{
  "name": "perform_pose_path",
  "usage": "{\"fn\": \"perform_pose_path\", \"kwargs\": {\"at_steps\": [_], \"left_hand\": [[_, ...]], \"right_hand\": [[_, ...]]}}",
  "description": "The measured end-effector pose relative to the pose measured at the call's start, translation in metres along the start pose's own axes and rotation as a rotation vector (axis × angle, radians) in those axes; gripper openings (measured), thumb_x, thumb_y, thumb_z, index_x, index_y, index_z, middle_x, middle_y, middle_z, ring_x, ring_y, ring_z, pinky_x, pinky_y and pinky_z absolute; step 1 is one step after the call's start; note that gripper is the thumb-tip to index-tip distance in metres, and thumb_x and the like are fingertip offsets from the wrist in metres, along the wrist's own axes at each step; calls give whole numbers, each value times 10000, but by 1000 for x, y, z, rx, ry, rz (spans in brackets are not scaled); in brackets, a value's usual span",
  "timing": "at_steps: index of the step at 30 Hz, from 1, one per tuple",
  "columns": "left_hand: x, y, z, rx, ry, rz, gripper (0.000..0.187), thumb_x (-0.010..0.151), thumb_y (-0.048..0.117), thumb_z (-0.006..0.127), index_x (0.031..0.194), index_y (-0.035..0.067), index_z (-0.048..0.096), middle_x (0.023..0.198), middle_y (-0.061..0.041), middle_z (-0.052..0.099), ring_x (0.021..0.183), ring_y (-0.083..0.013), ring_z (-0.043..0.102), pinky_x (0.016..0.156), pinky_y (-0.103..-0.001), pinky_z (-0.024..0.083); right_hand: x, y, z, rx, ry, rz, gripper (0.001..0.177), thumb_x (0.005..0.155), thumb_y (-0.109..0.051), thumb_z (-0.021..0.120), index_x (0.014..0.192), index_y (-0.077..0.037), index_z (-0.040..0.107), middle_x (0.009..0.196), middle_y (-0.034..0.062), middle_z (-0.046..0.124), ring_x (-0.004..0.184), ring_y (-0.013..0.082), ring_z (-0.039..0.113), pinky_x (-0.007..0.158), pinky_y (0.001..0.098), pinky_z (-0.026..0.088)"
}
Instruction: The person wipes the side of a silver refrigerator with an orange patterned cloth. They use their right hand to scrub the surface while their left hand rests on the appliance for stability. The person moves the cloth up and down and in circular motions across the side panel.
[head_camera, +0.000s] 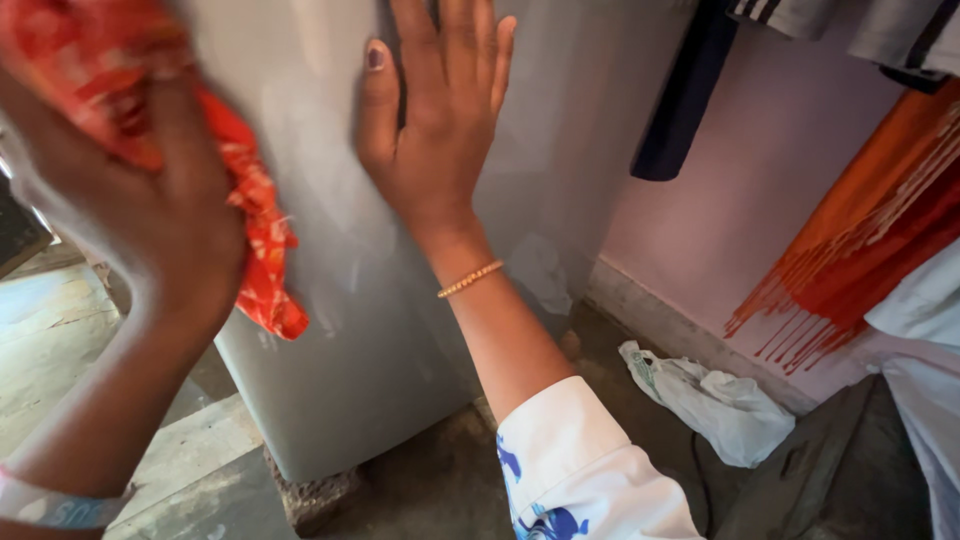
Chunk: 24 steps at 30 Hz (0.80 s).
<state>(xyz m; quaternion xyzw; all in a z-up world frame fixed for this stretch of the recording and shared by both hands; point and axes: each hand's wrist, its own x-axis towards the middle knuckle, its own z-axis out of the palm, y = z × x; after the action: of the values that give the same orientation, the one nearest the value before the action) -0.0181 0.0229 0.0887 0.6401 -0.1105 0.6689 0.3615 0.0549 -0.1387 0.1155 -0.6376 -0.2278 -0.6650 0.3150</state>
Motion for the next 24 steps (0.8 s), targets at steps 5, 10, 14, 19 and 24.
{"fn": "perform_pose_path", "kwargs": {"at_steps": [5,10,14,19,24], "left_hand": [[-22,-12,-13,-113,-122,-177,438,1089,259,475,1460,28,449,1384,-195,601,1195,-310,593,1058,-468,453],[-79,-31,-21,303,-249,143,711,1031,288,506,1667,139,225,1729,-191,96,1579,-402,54,1263,-618,108],[-118,-22,-25,325,-370,186,916,978,394,629,1690,110,128,1679,-301,-24,1568,-533,-23,1240,-716,28],[-104,12,-24,377,-428,249,1278,728,675,846,1650,106,169,1635,-366,-67,1532,-594,-40,1252,-743,24],[-46,39,5,382,-356,55,1267,784,657,834,1569,-64,150,1644,-369,121,1519,-628,60,1245,-754,63]], "right_hand": [[0,-1,-1,6,4,-2,381,1082,-251,529,1441,-130,565,1551,117,482,1510,314,396,1276,517,202],[-4,4,1,1,22,-13,349,1119,-263,533,1451,-158,544,1575,88,468,1495,283,377,1294,472,191],[-6,8,3,30,25,-9,356,1112,-242,541,1456,-151,543,1549,87,491,1488,283,400,1293,473,196],[-7,7,2,31,32,-29,342,1119,-222,544,1454,-149,538,1540,73,497,1481,280,393,1291,467,204],[-10,2,0,33,15,-5,317,1143,-203,531,1454,-140,539,1534,66,511,1473,264,404,1303,473,201]]}}
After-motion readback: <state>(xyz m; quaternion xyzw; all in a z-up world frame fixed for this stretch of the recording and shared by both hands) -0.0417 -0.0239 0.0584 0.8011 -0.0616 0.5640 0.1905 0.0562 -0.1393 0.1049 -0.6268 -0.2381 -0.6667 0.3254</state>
